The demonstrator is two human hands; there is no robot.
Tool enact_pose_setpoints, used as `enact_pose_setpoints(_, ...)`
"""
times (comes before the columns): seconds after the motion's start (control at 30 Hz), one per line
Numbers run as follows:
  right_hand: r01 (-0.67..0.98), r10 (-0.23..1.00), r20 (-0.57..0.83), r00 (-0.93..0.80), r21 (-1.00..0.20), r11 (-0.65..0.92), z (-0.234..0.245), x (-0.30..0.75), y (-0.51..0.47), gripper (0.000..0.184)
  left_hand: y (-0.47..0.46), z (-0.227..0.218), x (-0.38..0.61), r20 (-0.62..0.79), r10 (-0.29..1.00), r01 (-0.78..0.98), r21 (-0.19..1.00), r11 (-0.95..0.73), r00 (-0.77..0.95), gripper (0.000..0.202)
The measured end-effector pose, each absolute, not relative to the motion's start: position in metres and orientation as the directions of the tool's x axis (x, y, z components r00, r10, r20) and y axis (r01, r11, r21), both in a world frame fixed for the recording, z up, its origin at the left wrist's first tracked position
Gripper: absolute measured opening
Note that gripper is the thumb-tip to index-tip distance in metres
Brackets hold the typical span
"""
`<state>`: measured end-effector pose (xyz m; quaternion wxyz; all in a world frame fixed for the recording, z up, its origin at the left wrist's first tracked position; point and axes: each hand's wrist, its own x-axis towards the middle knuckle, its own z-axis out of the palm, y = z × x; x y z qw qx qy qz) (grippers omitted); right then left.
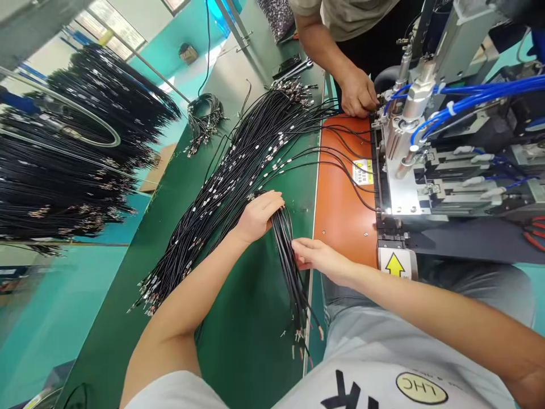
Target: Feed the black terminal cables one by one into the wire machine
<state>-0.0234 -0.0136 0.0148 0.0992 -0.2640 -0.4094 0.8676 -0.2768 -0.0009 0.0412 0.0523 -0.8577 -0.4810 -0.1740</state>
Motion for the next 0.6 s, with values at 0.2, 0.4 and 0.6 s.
enact_pose_setpoints(0.2,-0.051,0.642,-0.305,-0.703,-0.879,-0.474,0.01,-0.009,0.008,0.04,-0.003,0.036,-0.281,0.3,0.825,0.856,0.048,-0.515,0.48,0.034)
enact_pose_setpoints(0.4,0.05,0.705,-0.299,-0.643,-0.935,-0.352,0.029,0.058,0.049,0.029,-0.004,0.035,-0.237,-0.074,0.881,0.865,-0.17,-0.473,0.467,0.041)
enact_pose_setpoints(0.6,0.244,0.537,-0.429,-0.726,-0.891,-0.383,0.044,0.132,0.033,0.034,-0.007,0.035,-0.228,-0.131,0.904,0.909,-0.037,-0.414,0.407,0.039)
